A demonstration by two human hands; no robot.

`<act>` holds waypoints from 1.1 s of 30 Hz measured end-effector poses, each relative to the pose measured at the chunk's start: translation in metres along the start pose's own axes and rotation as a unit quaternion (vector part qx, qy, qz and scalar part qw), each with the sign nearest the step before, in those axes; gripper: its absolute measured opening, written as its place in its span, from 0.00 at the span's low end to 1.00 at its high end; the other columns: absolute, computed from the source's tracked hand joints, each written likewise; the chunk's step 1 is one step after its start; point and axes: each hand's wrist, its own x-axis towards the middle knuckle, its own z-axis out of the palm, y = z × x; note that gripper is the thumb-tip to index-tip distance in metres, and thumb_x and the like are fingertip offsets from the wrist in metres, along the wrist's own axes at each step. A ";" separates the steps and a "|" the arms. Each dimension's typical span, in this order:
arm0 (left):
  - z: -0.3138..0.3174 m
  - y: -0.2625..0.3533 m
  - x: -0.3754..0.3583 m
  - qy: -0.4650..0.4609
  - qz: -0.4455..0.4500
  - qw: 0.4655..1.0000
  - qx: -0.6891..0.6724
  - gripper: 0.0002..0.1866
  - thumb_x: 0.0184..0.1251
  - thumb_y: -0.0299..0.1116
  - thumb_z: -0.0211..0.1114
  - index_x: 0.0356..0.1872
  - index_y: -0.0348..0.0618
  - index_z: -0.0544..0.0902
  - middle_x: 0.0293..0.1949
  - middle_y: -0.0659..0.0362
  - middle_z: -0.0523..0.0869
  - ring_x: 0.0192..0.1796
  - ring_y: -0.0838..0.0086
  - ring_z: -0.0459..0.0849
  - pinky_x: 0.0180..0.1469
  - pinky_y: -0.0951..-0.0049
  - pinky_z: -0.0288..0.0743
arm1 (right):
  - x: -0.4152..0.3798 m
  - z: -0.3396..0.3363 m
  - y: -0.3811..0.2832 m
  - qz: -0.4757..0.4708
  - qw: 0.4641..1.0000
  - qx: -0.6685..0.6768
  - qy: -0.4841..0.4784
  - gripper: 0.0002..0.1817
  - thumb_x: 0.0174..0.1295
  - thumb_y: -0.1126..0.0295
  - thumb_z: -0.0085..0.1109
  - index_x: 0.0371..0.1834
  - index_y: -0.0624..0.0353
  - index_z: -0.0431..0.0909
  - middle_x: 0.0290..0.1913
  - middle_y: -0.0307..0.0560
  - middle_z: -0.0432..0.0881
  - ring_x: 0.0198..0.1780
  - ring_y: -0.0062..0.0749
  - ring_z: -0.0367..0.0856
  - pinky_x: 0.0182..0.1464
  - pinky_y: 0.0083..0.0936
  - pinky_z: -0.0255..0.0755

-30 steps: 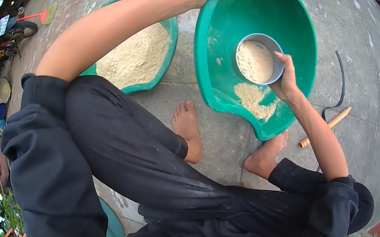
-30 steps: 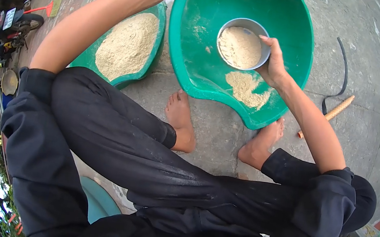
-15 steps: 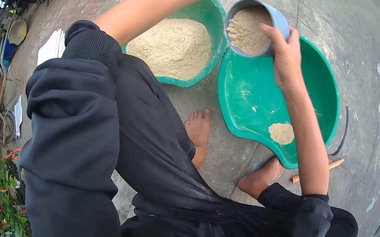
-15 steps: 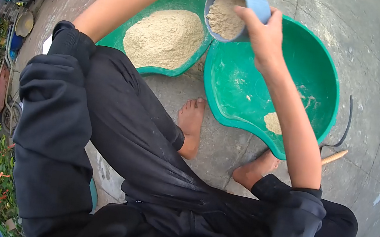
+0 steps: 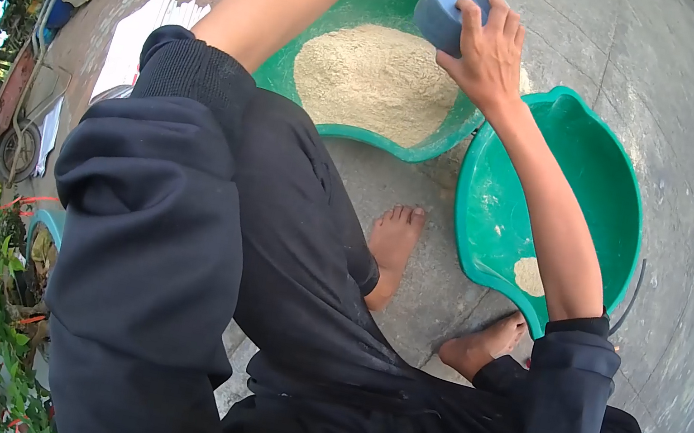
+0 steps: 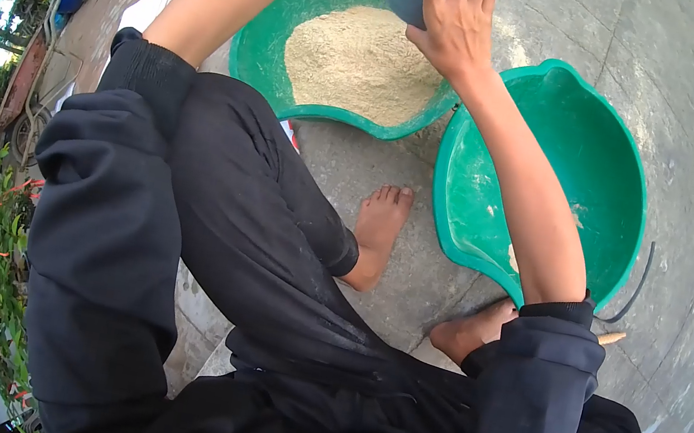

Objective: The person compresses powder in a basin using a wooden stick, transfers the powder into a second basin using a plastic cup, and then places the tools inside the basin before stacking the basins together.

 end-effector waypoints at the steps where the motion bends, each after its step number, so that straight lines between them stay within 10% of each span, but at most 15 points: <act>1: 0.003 0.003 -0.005 0.001 0.002 1.000 -0.005 0.15 0.60 0.36 0.55 0.37 0.38 0.86 0.41 0.40 0.86 0.49 0.46 0.85 0.51 0.50 0.77 | 0.003 -0.008 0.003 0.000 1.000 -0.020 0.016 0.44 0.37 0.61 0.78 0.62 0.46 0.65 0.62 0.62 0.65 0.60 0.59 0.66 0.60 0.49 0.63; 7: 0.068 0.013 -0.045 0.025 0.185 0.981 0.047 0.14 0.56 0.34 0.60 0.38 0.37 0.85 0.35 0.42 0.87 0.40 0.49 0.87 0.44 0.53 0.79 | 0.001 -0.101 0.069 -0.002 0.998 -0.052 -0.025 0.45 0.33 0.58 0.77 0.57 0.59 0.64 0.59 0.67 0.66 0.60 0.65 0.65 0.61 0.55 0.64; 13: 0.124 0.055 -0.143 -0.284 0.394 0.870 0.090 0.26 0.65 0.44 0.64 0.56 0.32 0.76 0.45 0.42 0.86 0.48 0.50 0.85 0.52 0.57 0.77 | -0.087 -0.250 0.121 0.011 0.971 -0.150 -0.184 0.42 0.39 0.65 0.72 0.62 0.55 0.64 0.66 0.58 0.65 0.63 0.58 0.67 0.65 0.47 0.64; 20: 0.178 0.076 -0.161 -0.419 0.217 0.833 0.290 0.36 0.46 0.41 0.77 0.55 0.32 0.73 0.51 0.37 0.83 0.57 0.47 0.82 0.58 0.54 0.75 | -0.195 -0.321 0.129 0.140 0.951 -0.136 -0.241 0.40 0.37 0.63 0.71 0.58 0.58 0.66 0.58 0.57 0.69 0.59 0.54 0.69 0.62 0.44 0.66; 25: 0.183 0.107 -0.163 -0.472 0.063 0.873 -0.109 0.20 0.52 0.29 0.65 0.49 0.35 0.82 0.39 0.48 0.87 0.42 0.63 0.87 0.46 0.62 0.81 | -0.224 -0.342 0.143 0.247 0.947 -0.096 -0.181 0.38 0.41 0.58 0.67 0.58 0.61 0.66 0.50 0.58 0.73 0.53 0.53 0.72 0.57 0.42 0.68; 32: 0.097 0.219 -0.143 -0.429 0.204 0.869 -0.137 0.17 0.53 0.25 0.60 0.47 0.39 0.83 0.26 0.55 0.83 0.28 0.73 0.82 0.32 0.69 0.76 | -0.199 -0.338 0.163 0.314 0.947 -0.027 -0.062 0.37 0.47 0.56 0.68 0.58 0.62 0.65 0.47 0.61 0.77 0.46 0.48 0.79 0.49 0.39 0.74; 33: 0.055 0.249 -0.141 -0.331 0.185 0.923 0.057 0.13 0.51 0.30 0.63 0.38 0.36 0.83 0.28 0.48 0.85 0.32 0.61 0.84 0.36 0.60 0.77 | -0.194 -0.340 0.161 0.316 0.947 -0.017 -0.046 0.37 0.47 0.56 0.68 0.58 0.62 0.65 0.47 0.60 0.77 0.46 0.47 0.79 0.49 0.39 0.74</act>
